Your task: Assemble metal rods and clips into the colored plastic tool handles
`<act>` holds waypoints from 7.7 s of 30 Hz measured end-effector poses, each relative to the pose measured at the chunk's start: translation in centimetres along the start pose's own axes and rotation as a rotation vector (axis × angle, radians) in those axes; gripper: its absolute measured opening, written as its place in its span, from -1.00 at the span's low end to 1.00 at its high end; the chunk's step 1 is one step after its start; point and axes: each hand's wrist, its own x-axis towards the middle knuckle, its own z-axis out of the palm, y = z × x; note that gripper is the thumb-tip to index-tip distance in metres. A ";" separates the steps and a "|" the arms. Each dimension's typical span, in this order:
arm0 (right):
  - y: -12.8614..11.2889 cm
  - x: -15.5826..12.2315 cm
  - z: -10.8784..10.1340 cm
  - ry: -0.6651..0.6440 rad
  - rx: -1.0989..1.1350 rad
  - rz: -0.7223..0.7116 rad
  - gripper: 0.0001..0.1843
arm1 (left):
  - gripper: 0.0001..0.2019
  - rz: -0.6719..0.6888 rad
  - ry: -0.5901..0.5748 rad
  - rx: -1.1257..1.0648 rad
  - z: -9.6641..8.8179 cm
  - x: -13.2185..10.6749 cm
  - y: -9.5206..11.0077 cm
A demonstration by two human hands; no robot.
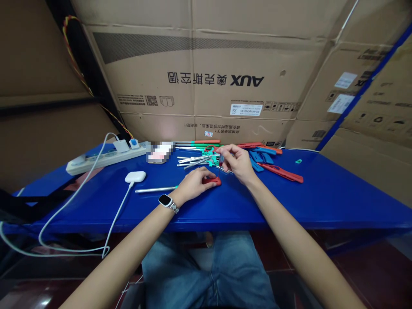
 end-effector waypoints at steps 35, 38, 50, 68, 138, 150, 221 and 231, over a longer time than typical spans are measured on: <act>0.5 0.0 0.3 -0.009 0.029 0.003 -0.51 | -0.67 0.015 -0.006 0.017 -0.1 0.0 0.0; 0.5 -0.3 -0.4 -0.084 0.016 -0.007 -0.52 | -0.68 0.014 -0.004 0.029 0.0 0.0 -0.1; 0.4 0.0 0.9 0.077 0.060 0.039 -0.38 | -0.68 -0.012 0.010 0.045 0.2 0.0 -0.1; 2.1 -0.7 0.3 -0.092 -0.043 0.014 -0.51 | -0.67 0.063 0.007 0.100 0.0 -0.2 -0.3; 3.4 9.7 -12.2 -0.489 -1.207 -0.054 -0.65 | -0.61 0.048 -0.161 0.460 0.1 14.2 -4.4; 6.0 10.7 -11.3 -0.602 -1.183 -0.072 -0.67 | -0.54 0.155 -0.188 0.417 0.3 11.6 -5.0; 3.3 0.6 -12.0 -0.032 -1.521 0.299 -0.55 | -0.79 0.184 -0.040 0.470 5.1 14.9 3.3; 3.7 3.1 -12.0 0.042 -1.449 0.423 -0.62 | -0.78 0.208 0.021 0.378 4.5 12.5 2.0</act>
